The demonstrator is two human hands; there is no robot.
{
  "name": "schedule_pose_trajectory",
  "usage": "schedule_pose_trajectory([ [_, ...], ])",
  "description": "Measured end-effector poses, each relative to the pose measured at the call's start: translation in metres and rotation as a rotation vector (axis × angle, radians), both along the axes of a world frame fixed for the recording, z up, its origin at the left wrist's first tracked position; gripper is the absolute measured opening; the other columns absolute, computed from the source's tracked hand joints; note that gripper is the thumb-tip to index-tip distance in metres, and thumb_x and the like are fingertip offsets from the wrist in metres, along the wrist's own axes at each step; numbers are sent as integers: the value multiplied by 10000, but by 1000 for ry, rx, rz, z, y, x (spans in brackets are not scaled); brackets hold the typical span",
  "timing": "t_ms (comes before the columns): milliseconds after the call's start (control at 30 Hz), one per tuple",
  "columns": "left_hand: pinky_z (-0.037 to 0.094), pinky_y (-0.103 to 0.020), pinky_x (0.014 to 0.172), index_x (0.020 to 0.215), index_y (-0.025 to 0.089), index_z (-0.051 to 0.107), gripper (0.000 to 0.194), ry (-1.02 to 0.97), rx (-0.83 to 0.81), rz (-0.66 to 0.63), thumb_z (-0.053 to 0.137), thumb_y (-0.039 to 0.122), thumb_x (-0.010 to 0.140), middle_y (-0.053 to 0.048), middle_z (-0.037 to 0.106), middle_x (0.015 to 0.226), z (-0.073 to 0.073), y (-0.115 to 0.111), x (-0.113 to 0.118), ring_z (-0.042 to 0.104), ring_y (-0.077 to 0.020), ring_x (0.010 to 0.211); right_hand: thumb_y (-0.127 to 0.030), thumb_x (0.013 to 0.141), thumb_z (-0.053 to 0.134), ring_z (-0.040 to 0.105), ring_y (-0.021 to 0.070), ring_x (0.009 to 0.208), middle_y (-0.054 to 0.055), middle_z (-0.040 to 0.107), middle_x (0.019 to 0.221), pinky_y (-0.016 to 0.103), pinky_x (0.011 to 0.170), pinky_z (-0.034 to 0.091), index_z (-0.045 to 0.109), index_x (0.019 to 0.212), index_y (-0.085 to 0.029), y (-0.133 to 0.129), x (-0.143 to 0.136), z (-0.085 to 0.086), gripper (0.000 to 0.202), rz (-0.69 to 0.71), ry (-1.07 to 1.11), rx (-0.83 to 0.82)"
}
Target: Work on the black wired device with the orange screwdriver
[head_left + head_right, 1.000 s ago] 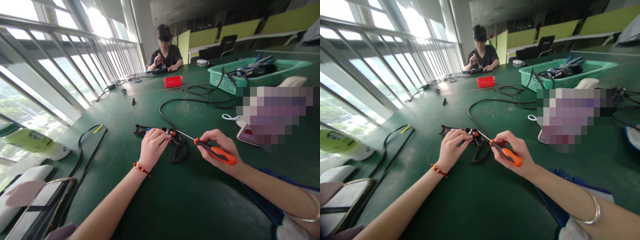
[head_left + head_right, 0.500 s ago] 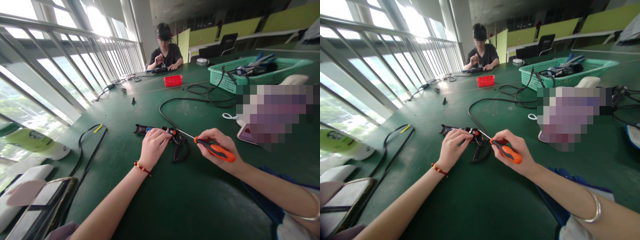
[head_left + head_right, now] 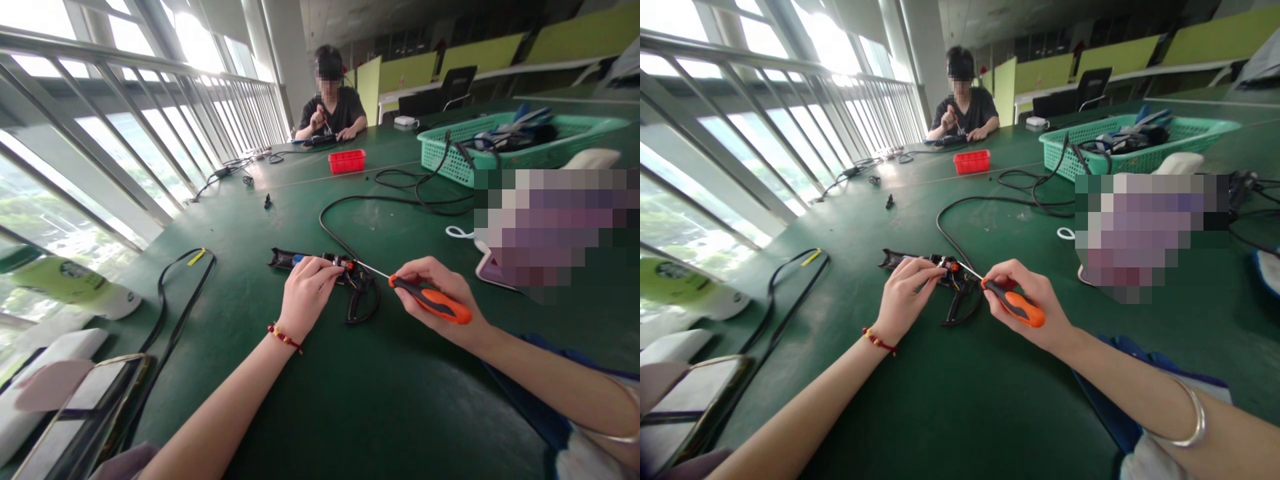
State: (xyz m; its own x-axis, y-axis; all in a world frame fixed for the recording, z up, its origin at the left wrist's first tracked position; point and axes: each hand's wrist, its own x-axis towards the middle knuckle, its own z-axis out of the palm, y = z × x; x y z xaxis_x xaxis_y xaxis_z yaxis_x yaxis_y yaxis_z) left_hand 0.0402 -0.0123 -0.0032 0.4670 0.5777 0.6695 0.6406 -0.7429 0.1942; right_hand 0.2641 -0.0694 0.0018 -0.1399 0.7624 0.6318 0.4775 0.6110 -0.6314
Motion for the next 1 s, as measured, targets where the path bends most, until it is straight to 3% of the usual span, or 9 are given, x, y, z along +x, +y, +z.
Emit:
schedule_pose_trajectory([
  [233,473,-303,739,892,191,679,169,50,32,-8,515,161,863,-42,638,862,0,-1,0,540,-160,819,-139,757,609,639,120,654,-12,640,758,222,623,512,517,912,-222,-1,1,-1,199,-10,-16,-19],
  [367,467,-336,796,903,228,688,183,110,31,70,530,166,836,-47,608,970,0,-3,1,557,-179,898,-152,750,622,638,122,652,-17,637,772,225,621,511,509,909,-229,-1,1,-2,209,-11,-14,7],
  [467,451,-349,886,1069,221,627,261,75,-40,171,555,212,819,-68,561,1116,0,-2,1,543,-191,1011,-153,755,619,622,128,665,-7,613,793,243,622,505,511,890,-230,1,2,-1,189,10,-25,34],
  [567,343,-440,1028,1253,198,483,466,88,-106,272,577,317,812,-97,508,1259,-3,1,-1,458,-240,1177,-134,768,593,608,146,703,14,593,808,272,637,501,533,900,-227,2,3,2,172,49,-50,53],
  [667,218,-512,1084,1290,190,435,498,153,-146,297,522,406,851,-98,513,1280,-6,4,-2,394,-265,1245,-116,776,571,611,154,727,26,597,832,293,666,509,568,906,-229,2,1,4,173,81,-45,63],
  [867,331,-445,955,1163,195,554,509,219,-131,342,543,553,802,-65,616,1010,-1,2,2,545,-242,967,-149,756,630,631,152,669,8,647,766,279,645,532,594,807,-230,-1,-4,2,102,15,119,-41],
  [1000,411,-346,807,1140,193,561,532,247,-151,295,555,582,777,-48,599,974,2,-2,6,571,-205,869,-185,779,626,608,134,577,-2,607,710,269,555,519,572,811,-227,0,-2,-3,75,-54,262,-35],
])
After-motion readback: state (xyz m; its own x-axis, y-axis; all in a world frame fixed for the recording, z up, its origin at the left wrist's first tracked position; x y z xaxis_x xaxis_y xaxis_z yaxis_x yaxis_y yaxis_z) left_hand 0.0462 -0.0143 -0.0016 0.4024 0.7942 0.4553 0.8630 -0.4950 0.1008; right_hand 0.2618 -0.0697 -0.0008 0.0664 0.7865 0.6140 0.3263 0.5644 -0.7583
